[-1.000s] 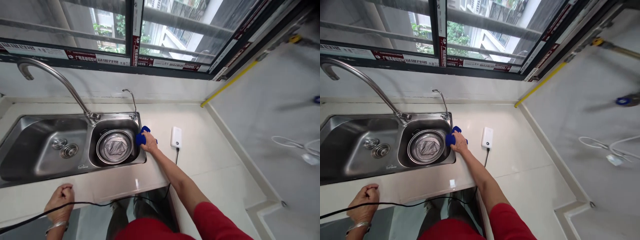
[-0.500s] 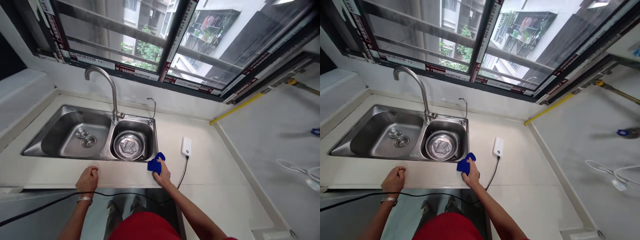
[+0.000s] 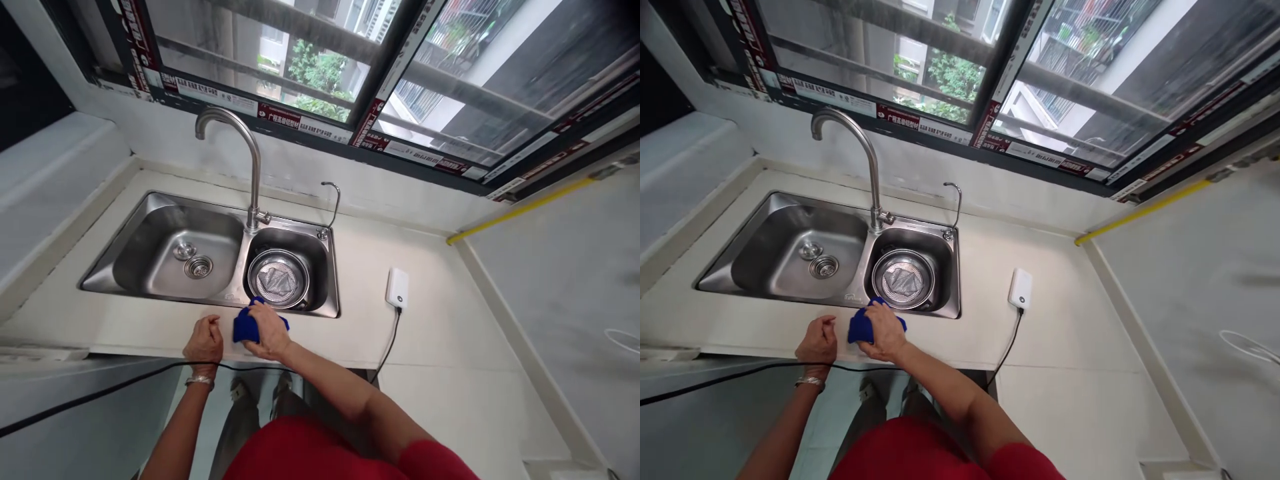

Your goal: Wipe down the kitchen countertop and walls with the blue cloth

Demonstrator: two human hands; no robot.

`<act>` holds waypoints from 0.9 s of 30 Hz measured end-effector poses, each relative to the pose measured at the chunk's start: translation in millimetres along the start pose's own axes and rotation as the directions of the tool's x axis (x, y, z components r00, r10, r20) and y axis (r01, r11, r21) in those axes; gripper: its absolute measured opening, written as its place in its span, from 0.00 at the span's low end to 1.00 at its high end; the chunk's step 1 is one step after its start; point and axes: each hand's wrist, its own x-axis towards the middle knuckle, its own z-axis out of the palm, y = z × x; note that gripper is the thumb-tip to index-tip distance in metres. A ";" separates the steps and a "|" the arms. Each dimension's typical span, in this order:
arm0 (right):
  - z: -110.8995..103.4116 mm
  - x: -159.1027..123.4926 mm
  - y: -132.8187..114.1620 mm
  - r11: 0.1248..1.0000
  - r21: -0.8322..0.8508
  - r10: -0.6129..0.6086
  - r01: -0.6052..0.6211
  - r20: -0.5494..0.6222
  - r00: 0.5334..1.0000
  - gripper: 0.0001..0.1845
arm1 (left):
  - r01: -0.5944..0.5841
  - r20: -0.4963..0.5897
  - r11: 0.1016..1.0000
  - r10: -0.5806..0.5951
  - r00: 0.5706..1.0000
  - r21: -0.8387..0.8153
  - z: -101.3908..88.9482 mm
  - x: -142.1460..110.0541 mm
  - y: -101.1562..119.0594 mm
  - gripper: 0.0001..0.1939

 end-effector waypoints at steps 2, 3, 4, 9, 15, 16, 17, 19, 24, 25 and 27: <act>12.5 25.4 -12.0 0.998 0.014 -0.066 0.065 0.083 0.994 0.41 | 0.034 -0.072 0.999 -0.037 0.997 -0.036 -2.4 -0.6 2.2 0.17; 18.0 36.7 -17.5 0.996 0.019 -0.091 0.089 0.116 0.989 0.42 | 0.047 -0.114 0.997 -0.053 0.992 -0.060 -3.7 -0.5 3.1 0.18; 22.6 46.1 -22.1 0.994 0.023 -0.107 0.105 0.141 0.984 0.43 | 0.052 -0.153 0.995 -0.064 0.986 -0.083 -4.8 -0.4 4.0 0.19; 22.5 50.7 -18.5 0.987 0.031 -0.159 0.157 0.144 0.977 0.40 | 0.007 -0.183 0.991 -0.032 0.983 -0.136 -7.0 -0.8 7.0 0.20; -40.9 -30.7 34.4 0.972 -0.023 -0.233 0.235 0.076 0.969 0.36 | -0.024 -0.040 0.984 0.017 0.999 -0.177 -19.0 10.0 -19.5 0.15; -53.2 -46.8 42.7 0.972 -0.037 -0.229 0.232 0.077 0.970 0.36 | -0.031 -0.027 0.985 0.027 0.999 -0.171 -23.9 16.1 -29.7 0.15; -64.0 -61.6 49.6 0.974 -0.052 -0.217 0.222 0.082 0.973 0.36 | -0.027 -0.022 0.988 0.024 0.999 -0.149 -29.4 23.0 -40.5 0.15; -79.1 -84.8 57.7 0.979 -0.081 -0.178 0.187 0.098 0.979 0.36 | 0.036 -0.044 0.997 -0.039 0.998 -0.075 -39.7 37.3 -61.2 0.16; -71.3 -85.4 42.4 0.989 -0.121 -0.067 0.080 0.107 0.992 0.38 | 0.288 -0.171 0.954 -0.299 0.939 -0.087 -48.7 56.1 -81.8 0.17; -63.0 -75.5 34.7 0.990 -0.117 -0.061 0.075 0.120 0.991 0.38 | 0.290 -0.194 0.951 -0.307 0.932 -0.110 -48.3 55.8 -80.6 0.18; -41.5 -48.5 17.0 0.991 -0.095 -0.074 0.089 0.147 0.986 0.38 | 0.272 -0.239 0.953 -0.297 0.924 -0.132 -47.6 52.8 -76.6 0.19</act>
